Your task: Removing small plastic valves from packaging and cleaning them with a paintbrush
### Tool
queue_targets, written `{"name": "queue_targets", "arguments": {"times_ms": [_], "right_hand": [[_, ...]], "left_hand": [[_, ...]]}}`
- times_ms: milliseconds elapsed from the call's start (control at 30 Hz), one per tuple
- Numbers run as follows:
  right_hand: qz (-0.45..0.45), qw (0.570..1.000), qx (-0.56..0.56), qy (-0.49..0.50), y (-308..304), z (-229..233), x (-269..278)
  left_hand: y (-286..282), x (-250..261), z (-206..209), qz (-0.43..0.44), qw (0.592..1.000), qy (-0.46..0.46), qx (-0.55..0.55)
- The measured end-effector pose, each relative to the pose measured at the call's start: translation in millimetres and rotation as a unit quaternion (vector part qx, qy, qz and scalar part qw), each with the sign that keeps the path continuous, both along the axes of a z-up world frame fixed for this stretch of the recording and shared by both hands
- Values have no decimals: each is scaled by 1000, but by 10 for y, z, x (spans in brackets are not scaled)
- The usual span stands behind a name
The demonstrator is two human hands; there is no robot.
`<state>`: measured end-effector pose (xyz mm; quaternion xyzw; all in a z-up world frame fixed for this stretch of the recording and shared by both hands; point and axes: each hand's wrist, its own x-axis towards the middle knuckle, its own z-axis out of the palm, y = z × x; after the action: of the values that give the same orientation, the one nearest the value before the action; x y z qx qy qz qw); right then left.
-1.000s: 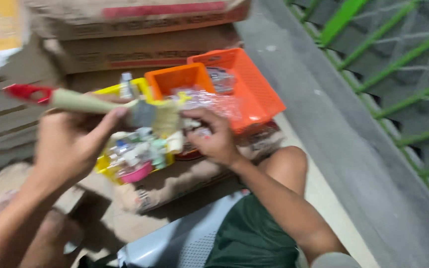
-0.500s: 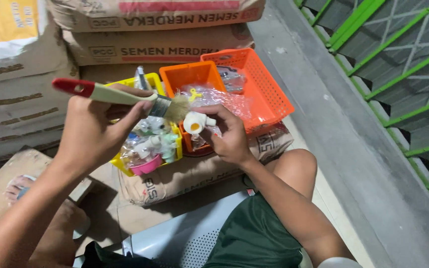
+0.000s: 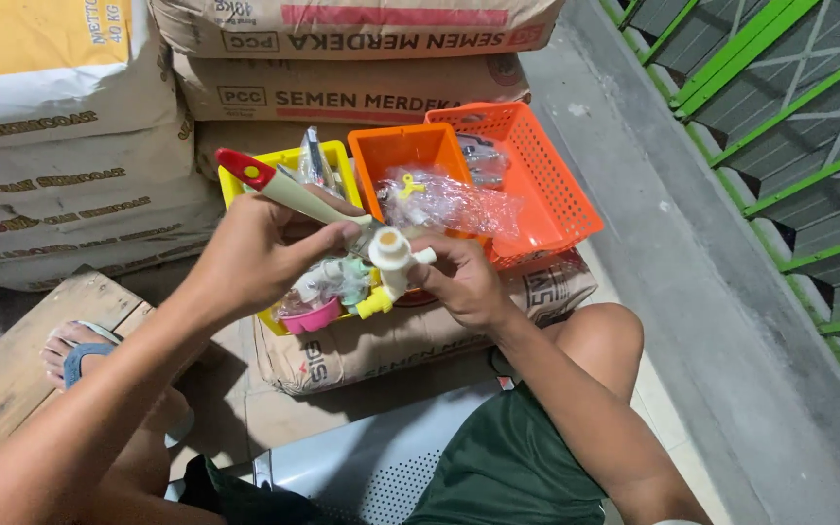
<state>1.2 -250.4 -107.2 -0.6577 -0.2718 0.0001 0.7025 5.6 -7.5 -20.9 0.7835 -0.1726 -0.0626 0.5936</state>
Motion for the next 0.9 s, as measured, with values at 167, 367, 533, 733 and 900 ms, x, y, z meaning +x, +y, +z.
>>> {"name": "queue_targets", "arguments": {"times_ms": [167,367,533,733,900], "right_hand": [[-62,992,84,76,134,118,-42],[-122,964,155,179,18,-128,114],[-110,958,142,224,-17,-142,124],[-94,960,160,211,-31,-196,150],[-84,958,172,212,-47,-146,150]], "left_hand": [[986,-234,-1193,75,974,-2,215],[2945,-51,-3869,353,592,90,719],[2784,5,-4232,426,463,83,773],[2478,55,-3881,448,506,124,727],[3004,221,-4454,462,456,137,748]]}}
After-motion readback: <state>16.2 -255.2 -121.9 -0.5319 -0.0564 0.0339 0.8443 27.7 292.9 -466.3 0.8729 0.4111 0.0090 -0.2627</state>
